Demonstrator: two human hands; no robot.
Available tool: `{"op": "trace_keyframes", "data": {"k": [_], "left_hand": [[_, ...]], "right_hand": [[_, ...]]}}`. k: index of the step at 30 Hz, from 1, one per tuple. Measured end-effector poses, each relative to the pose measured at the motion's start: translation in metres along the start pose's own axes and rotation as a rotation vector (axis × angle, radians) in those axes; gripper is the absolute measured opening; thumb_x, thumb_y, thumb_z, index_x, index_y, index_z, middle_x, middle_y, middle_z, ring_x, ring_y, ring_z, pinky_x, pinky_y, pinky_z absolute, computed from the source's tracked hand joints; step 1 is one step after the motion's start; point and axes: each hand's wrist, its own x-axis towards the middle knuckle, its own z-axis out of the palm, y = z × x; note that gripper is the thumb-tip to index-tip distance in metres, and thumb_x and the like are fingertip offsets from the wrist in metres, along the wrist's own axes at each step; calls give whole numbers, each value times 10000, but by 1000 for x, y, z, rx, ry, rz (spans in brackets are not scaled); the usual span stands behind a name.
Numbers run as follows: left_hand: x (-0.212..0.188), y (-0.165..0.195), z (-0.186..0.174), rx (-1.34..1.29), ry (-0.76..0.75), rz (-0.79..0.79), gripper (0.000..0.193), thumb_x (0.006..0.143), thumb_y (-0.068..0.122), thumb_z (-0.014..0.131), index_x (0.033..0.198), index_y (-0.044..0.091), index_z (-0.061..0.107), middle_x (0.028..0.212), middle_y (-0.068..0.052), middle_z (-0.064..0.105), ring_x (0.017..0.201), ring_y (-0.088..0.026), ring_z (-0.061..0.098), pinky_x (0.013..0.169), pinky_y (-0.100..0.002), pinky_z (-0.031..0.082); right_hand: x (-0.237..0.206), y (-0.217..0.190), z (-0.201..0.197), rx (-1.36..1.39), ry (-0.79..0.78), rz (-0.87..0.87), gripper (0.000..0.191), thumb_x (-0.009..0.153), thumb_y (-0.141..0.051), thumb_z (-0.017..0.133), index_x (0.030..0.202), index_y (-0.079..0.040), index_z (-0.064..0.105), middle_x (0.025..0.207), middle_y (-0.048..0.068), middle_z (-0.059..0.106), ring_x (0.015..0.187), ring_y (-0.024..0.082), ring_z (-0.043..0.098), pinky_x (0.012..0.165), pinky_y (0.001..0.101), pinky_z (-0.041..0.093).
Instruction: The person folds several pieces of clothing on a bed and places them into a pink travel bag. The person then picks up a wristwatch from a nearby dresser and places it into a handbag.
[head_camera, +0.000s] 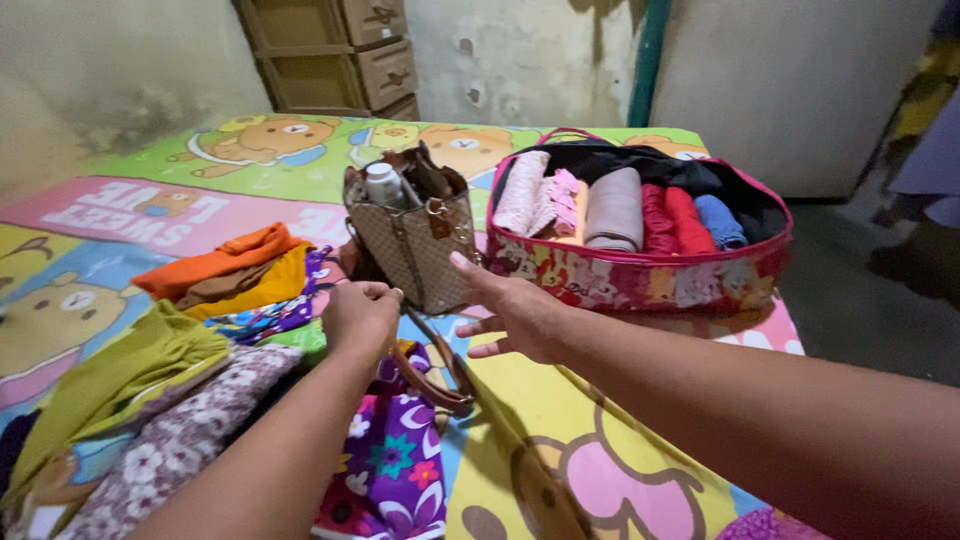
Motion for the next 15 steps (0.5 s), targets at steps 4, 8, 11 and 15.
{"op": "trace_keyframes", "data": {"k": [4, 8, 11, 15], "left_hand": [[25, -27, -33, 142, 171, 77, 200, 779, 297, 796, 914, 156, 836, 910, -142, 779, 865, -344, 736, 848, -437, 564], [45, -62, -79, 300, 382, 66, 133, 830, 247, 751, 901, 188, 848, 924, -168, 764, 917, -375, 704, 963, -450, 511], [51, -89, -114, 368, 446, 24, 157, 810, 205, 747, 940, 194, 835, 996, -139, 774, 1099, -399, 614, 1018, -457, 429], [51, -121, -147, 429, 411, -181, 235, 786, 182, 764, 1009, 182, 838, 1149, -164, 741, 1247, -397, 539, 1052, -450, 418]], "right_hand": [[7, -7, 33, -23, -54, -29, 1116, 741, -744, 622, 1572, -82, 280, 1625, 135, 347, 1270, 350, 584, 889, 494, 572], [10, -9, 61, -76, -182, -37, 1111, 749, -761, 599, 1565, -53, 336, 1622, 147, 339, 1309, 381, 543, 892, 503, 572], [12, -7, 79, -102, -184, -28, 1100, 783, -741, 614, 1565, -30, 308, 1636, 153, 338, 1340, 418, 518, 932, 523, 572], [13, 0, 100, -104, -251, -41, 1043, 774, -723, 604, 1554, -71, 370, 1618, 129, 351, 1345, 422, 497, 905, 523, 547]]}}
